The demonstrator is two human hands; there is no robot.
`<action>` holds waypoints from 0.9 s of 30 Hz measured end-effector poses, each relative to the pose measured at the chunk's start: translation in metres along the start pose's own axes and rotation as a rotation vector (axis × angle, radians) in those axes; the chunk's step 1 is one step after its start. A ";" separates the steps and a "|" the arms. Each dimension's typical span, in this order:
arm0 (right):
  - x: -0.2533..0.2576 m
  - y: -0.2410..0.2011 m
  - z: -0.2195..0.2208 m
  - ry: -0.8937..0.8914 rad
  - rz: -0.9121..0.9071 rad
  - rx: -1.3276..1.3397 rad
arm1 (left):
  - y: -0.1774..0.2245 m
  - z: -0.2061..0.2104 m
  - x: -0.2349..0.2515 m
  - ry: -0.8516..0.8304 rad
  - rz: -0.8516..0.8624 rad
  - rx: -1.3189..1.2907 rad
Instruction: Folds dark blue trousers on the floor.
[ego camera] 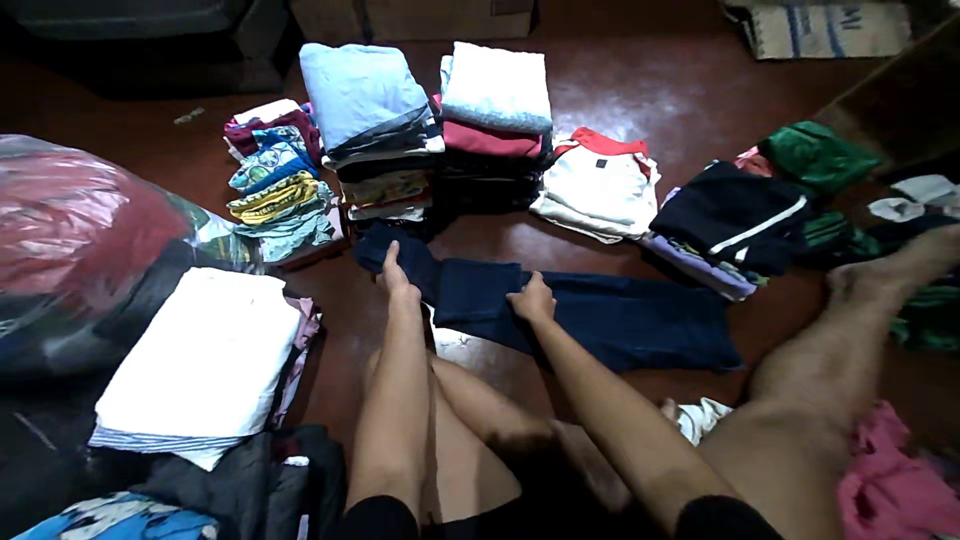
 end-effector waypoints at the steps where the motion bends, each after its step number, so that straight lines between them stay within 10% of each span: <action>1: 0.004 0.000 -0.001 -0.033 0.016 0.063 | -0.007 -0.001 0.028 0.014 0.033 0.029; 4: 0.009 -0.005 -0.015 -0.092 0.034 0.502 | -0.026 0.001 0.122 0.114 0.296 0.125; 12: -0.058 0.009 -0.127 -0.443 -0.127 1.503 | 0.005 -0.058 0.168 0.220 0.571 0.634; 22: -0.081 -0.006 -0.194 -0.350 -0.212 1.488 | 0.016 -0.049 0.162 0.359 0.657 1.259; 27: -0.096 -0.004 -0.239 -0.221 -0.240 1.438 | 0.065 -0.039 0.152 -0.056 0.792 1.251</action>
Point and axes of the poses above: each hand's wrist, its own x-axis towards the middle knuckle, its own z-axis out of the palm, y = z × x, the point moved 6 cm from there along x, towards the middle knuckle, and after that the axes turned 8 degrees about y, right-handed, at the moved point
